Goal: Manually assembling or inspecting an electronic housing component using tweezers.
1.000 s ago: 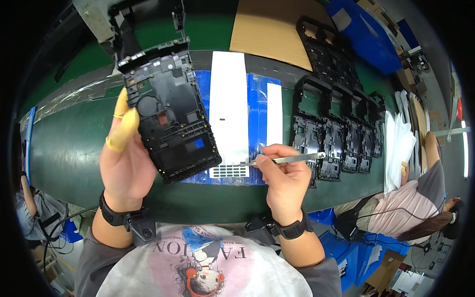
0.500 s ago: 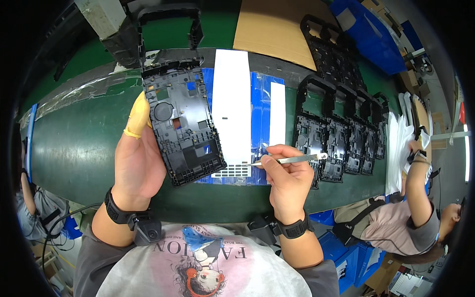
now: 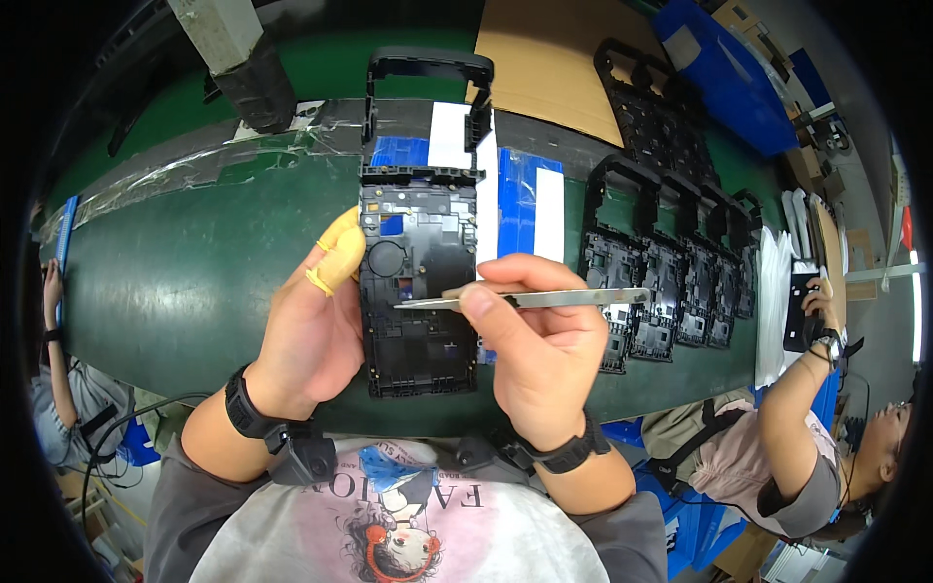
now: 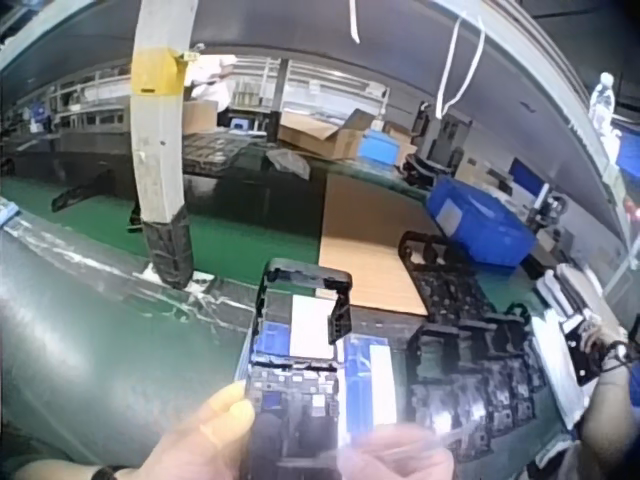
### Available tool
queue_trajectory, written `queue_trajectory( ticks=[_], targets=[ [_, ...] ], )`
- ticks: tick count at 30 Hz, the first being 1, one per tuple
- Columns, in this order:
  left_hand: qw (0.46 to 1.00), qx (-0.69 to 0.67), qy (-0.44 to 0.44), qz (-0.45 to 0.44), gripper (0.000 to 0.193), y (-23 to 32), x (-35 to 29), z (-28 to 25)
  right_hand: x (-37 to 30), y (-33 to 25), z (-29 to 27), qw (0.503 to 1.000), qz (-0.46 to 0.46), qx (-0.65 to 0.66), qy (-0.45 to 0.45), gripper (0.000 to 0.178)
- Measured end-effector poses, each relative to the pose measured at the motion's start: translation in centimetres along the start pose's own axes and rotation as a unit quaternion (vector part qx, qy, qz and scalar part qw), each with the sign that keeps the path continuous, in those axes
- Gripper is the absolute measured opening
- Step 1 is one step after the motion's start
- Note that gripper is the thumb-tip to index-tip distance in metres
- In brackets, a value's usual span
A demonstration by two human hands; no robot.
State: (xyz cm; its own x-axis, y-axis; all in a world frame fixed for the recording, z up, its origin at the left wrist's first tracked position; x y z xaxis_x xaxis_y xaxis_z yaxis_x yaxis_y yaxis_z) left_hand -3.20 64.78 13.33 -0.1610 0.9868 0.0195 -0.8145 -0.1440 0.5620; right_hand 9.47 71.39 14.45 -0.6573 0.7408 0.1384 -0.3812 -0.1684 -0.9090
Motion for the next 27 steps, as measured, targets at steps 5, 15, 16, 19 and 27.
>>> queue_trajectory(
  ticks=[5, 15, 16, 19, 27],
  targets=[
    [0.999, 0.020, -0.023, -0.017, 0.041, 0.06, -0.37, 0.37, 0.11, 0.38, 0.26, 0.999, -0.026, -0.026, 0.000, 0.021],
    [1.000, 0.015, -0.026, -0.008, 0.039, 0.07, -0.32, 0.41, 0.34, 0.59, -0.02, 0.999, -0.029, -0.018, 0.004, 0.021],
    [1.000, 0.015, -0.027, -0.006, 0.039, 0.06, -0.34, 0.35, 0.34, 0.61, 0.00, 0.999, -0.029, -0.018, 0.003, 0.021],
    [0.999, 0.015, -0.027, -0.004, 0.039, 0.04, -0.35, 0.33, 0.34, 0.80, -0.10, 0.999, -0.028, -0.020, 0.010, 0.021],
    [1.000, 0.006, -0.019, -0.003, 0.039, -0.09, -0.59, 0.31, 0.22, 0.99, -0.08, 1.000, -0.020, -0.020, 0.013, 0.020]
  ],
)
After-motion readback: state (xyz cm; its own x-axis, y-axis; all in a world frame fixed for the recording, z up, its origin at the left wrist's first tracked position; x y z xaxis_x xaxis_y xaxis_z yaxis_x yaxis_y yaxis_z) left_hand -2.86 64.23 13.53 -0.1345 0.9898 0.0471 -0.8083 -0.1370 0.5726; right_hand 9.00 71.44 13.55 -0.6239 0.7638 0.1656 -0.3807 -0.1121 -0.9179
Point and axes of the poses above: each hand's wrist, its own x-axis towards the middle knuckle, its own z-axis out of the palm, y = z × x, the point moved 4 cm from there along x, towards the middle knuckle, and after that the axes turned 13 degrees about -y, right-handed, at the moved point
